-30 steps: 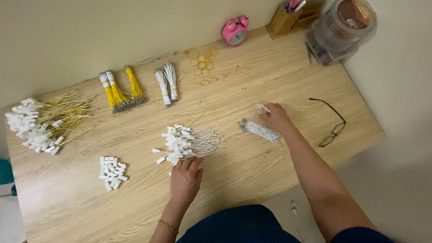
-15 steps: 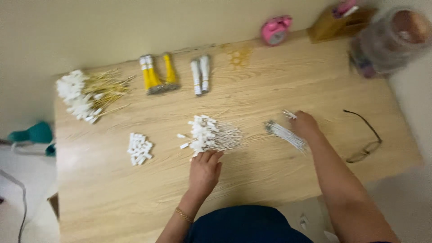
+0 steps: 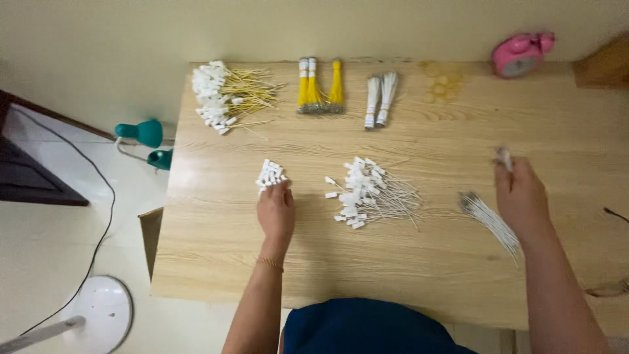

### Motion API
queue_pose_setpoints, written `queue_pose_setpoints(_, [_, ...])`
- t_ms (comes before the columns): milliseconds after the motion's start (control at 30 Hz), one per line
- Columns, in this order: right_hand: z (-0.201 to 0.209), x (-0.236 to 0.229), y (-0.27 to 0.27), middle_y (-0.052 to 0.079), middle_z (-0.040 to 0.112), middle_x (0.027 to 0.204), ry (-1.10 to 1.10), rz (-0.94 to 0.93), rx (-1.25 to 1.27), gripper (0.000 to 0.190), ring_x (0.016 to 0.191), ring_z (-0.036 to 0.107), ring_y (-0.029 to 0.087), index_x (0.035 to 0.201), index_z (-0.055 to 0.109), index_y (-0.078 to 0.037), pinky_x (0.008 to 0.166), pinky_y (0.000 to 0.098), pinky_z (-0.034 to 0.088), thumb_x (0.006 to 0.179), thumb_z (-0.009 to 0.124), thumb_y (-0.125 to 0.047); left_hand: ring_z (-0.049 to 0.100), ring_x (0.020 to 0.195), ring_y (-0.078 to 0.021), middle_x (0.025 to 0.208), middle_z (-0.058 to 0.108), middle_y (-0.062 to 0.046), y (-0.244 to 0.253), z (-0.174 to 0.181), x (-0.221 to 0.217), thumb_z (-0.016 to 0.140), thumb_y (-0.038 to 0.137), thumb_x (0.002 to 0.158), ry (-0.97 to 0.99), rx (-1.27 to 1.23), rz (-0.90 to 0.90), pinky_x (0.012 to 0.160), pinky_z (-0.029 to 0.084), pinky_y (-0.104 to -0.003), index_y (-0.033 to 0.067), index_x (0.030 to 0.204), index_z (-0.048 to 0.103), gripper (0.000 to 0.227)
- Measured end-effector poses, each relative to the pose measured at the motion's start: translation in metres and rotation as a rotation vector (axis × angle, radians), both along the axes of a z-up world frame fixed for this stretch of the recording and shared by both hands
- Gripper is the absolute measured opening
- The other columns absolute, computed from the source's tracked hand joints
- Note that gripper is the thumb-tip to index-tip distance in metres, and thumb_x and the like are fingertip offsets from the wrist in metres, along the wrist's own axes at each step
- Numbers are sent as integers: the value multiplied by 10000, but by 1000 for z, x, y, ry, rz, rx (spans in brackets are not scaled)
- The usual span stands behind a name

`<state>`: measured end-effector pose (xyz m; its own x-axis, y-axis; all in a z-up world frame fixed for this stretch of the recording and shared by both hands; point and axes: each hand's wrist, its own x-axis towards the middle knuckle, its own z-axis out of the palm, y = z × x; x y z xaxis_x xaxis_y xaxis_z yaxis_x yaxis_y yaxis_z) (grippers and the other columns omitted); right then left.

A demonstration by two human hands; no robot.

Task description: Manually assembling electrical connectors by inserting wire leads into plastic housings.

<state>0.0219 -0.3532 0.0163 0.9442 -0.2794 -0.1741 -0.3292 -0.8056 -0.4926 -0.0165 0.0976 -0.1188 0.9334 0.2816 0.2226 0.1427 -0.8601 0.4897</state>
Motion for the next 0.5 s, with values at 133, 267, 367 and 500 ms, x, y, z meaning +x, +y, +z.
queue_pose_setpoints(133, [12,-13,55,27,650,1038,6,52,419,306,874,629,190,1252,600,-85,720,386,539,1050,481,-282,665,885,-303,1016,738,-96,23,11,17,786,250,868,-43,132,49,761,525,-449,133,1031,773,201])
queue_pose_setpoints(267, [-8,-13,90,92,641,870,203,105,645,302,768,611,180,1173,624,-55,674,370,540,1066,476,-295,640,948,-286,1016,712,-65,19,9,28,844,366,771,114,254,24,806,478,-458,151,1010,774,328])
queue_pose_setpoints(367, [4,-12,119,65,630,848,244,160,714,291,720,580,157,1160,633,-48,645,334,520,1047,494,-278,623,969,-276,1041,701,-58,14,1,33,842,386,756,190,320,34,839,455,-455,163,1023,772,355])
queue_pose_setpoints(500, [-9,-9,134,28,568,796,203,213,768,277,689,487,140,1190,693,-66,617,309,437,1033,558,-250,615,992,-258,1055,706,-34,11,-1,31,812,378,802,151,370,36,863,433,-442,187,982,772,265])
